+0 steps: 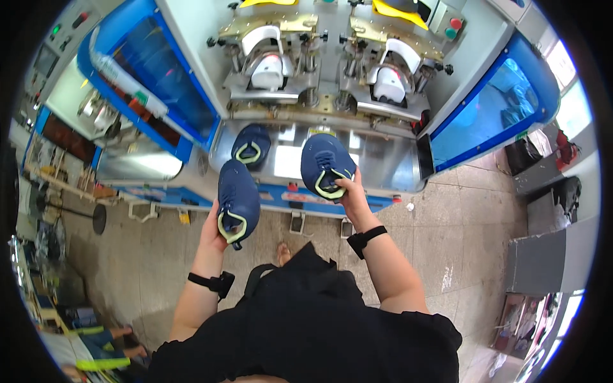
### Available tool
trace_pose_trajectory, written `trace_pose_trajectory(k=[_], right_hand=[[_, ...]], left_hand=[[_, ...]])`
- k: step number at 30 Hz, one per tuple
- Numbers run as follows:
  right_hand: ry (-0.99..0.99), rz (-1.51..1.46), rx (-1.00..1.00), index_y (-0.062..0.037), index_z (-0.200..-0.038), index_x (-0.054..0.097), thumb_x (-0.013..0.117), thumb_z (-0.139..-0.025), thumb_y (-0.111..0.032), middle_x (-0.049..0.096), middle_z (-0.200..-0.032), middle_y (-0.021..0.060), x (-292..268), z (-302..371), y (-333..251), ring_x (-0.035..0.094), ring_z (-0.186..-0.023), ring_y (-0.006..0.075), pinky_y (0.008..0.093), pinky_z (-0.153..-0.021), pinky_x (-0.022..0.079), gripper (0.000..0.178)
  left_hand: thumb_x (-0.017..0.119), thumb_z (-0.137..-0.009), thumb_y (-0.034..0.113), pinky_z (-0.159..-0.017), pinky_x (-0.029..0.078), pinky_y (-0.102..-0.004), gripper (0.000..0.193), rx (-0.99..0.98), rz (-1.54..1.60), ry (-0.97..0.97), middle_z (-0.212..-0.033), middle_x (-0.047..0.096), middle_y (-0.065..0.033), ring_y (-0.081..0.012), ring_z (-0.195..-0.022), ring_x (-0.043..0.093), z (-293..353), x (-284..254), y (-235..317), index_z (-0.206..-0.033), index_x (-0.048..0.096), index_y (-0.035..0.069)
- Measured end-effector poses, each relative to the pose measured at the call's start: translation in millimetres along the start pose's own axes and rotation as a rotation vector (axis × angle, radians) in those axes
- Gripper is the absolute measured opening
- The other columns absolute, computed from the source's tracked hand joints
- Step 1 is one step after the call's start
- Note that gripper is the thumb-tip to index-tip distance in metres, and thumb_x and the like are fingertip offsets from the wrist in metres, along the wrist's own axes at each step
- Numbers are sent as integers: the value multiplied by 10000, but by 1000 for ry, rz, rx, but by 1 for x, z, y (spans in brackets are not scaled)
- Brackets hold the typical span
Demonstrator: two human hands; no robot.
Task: Operating a shoe lasting machine to process shoe uppers and then placing the items in plastic bags.
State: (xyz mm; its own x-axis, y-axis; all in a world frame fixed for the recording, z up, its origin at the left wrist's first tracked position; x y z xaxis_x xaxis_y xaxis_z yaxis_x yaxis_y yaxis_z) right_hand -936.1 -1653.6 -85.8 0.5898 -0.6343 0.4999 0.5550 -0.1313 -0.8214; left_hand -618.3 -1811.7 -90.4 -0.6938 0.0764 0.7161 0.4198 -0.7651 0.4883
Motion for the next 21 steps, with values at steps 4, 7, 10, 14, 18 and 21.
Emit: trace_pose_trajectory(k=[4,7,10,14,18,21], right_hand=[[283,101,19,-164,-1459,218,603,-776,-58,508,-1210,139,-34,-47,2,603,-1018,287,446,-682,559,791],[358,220,-50,-91,-1463,197,645,-772,-14,572,-1062,132,-59,-70,-1,614,-749,207,319,-537,499,827],[492,175,-47,-45,-1468,233,660,-752,-14,595,-971,98,-77,-77,-1,530,-537,144,266,-384,349,835],[537,335,15,16,-1389,346,631,-743,-52,585,-1137,140,-92,-74,-5,607,-943,232,323,-776,506,709],[614,391,111,-7,-1456,289,624,-805,-149,459,-1337,144,-104,-62,-5,464,-1194,259,390,-945,424,746],[722,510,-30,36,-1390,358,636,-795,-119,420,-1384,194,-99,-53,-23,432,-1265,303,379,-1038,365,674]], left_hand=[[439,-1009,401,-973,485,-422,490,-111,-80,-74,-1254,601,-136,-266,-1121,598,-67,10,38,-1304,511,17],[440,-1009,390,-992,477,-441,497,-129,-40,-76,-1272,589,-138,-274,-1144,584,-110,22,46,-1333,487,17],[443,-1010,373,-1010,463,-449,478,-130,-41,-88,-1300,575,-132,-278,-1166,572,-140,35,49,-1345,483,35],[460,-1002,389,-985,481,-446,481,-188,-48,-33,-1271,594,-131,-280,-1128,594,-162,32,57,-1321,506,32],[518,-983,369,-942,506,-441,466,-96,-145,48,-1216,622,-145,-272,-1084,614,-168,17,83,-1257,544,-7],[545,-974,344,-923,518,-443,440,-68,-203,155,-1186,634,-152,-273,-1050,630,-178,11,91,-1228,558,-16]])
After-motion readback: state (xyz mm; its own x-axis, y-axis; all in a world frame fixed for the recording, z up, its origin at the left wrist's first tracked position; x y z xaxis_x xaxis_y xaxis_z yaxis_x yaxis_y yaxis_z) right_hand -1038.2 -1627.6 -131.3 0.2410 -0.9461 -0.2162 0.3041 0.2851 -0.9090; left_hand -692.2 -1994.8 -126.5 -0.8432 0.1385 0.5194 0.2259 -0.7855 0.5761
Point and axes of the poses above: each hand's wrist, its own z-axis away from the middle knuckle, its own x-axis out of the palm, y = z × x, the point moved 4 cm from there along -z, towards the middle knuckle
